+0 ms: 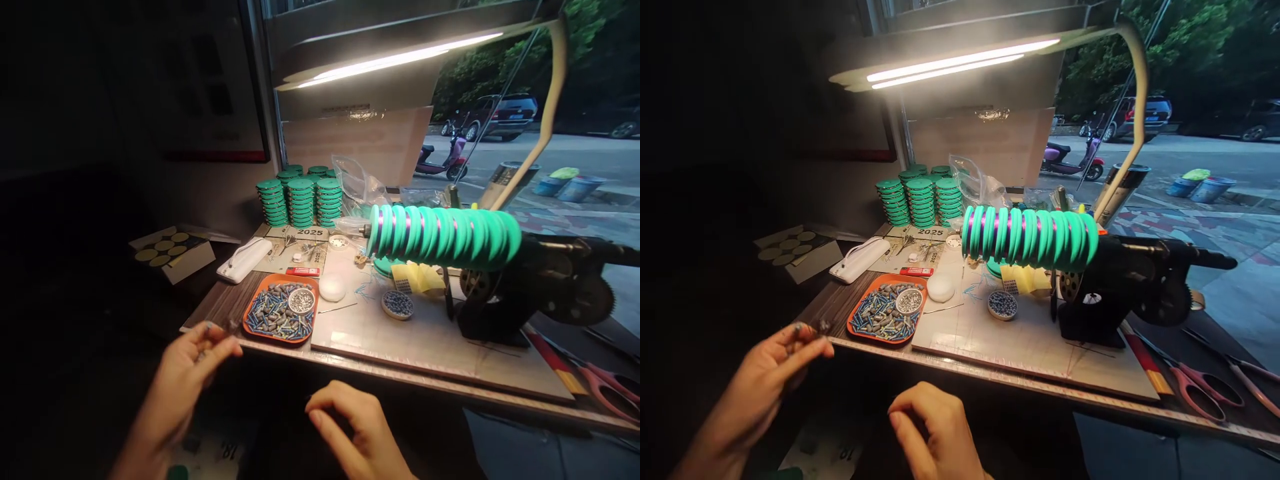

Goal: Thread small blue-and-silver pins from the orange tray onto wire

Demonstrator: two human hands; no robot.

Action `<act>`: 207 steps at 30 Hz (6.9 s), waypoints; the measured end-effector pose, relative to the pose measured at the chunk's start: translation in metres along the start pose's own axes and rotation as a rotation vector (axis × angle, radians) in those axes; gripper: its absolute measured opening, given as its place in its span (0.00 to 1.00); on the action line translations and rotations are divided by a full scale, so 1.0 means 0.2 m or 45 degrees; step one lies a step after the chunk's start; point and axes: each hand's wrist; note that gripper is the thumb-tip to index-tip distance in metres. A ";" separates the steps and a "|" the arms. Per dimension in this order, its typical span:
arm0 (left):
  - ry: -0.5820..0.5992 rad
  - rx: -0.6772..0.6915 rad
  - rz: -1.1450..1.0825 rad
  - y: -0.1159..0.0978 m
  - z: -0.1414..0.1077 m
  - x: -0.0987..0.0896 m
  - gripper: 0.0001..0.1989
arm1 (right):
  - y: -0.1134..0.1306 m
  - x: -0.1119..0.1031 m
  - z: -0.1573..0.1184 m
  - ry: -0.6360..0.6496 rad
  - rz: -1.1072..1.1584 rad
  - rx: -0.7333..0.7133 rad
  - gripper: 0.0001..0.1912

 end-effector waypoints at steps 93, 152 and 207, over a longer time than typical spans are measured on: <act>-0.046 0.181 -0.001 0.06 -0.27 0.27 0.13 | -0.05 0.04 -0.04 -0.068 -0.510 -0.380 0.19; 0.404 0.559 0.549 -0.35 0.38 0.09 0.08 | -0.06 0.00 -0.03 -0.084 -0.173 -0.125 0.10; 0.499 -0.882 -1.259 0.04 -0.38 0.42 0.18 | -0.05 0.07 -0.04 -0.230 -0.527 -0.305 0.16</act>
Point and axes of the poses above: each hand's wrist, its own z-axis towards the middle knuckle, its own x-axis out of the palm, y = z × x, and after that the axes turned 12 degrees about z, right-handed
